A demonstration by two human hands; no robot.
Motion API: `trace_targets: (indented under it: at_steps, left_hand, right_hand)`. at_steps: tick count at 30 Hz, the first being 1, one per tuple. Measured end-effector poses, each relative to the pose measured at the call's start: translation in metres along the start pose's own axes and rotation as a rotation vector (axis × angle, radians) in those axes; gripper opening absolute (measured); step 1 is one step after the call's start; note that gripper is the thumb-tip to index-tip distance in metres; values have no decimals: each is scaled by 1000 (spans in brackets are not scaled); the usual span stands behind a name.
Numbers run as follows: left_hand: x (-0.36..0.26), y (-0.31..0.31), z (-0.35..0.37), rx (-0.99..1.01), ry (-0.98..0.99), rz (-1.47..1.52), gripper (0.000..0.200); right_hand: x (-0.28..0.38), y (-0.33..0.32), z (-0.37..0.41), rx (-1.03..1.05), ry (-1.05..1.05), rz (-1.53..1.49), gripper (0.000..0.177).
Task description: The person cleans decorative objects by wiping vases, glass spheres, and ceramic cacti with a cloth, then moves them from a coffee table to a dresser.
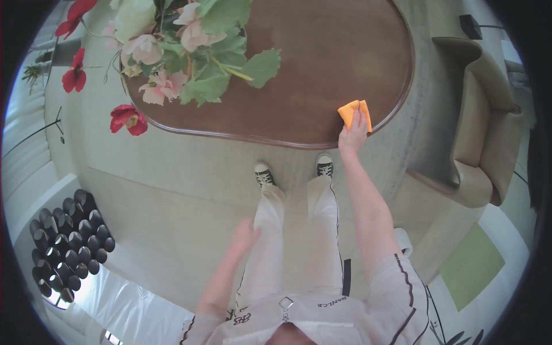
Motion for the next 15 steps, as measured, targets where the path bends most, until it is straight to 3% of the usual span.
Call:
trace_targets:
  at_steps: [8, 15]
  left_hand:
    - [-18, -137, -121, -485, 286, 152, 55]
    - [-19, -180, -170, -652, 470, -19, 70]
  right_hand:
    - [39, 20, 44, -87, 13, 16, 61]
    - [73, 26, 72, -22, 68, 8, 64]
Point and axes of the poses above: each hand's wrist, its own z-axis away from the middle knuckle, its own y-axis out of the palm, x = y × z, the point moved 5 cm from there along -z, towards the middle knuckle, and after that the axes turned 8 degrees about -x, right-handed, at the moved point
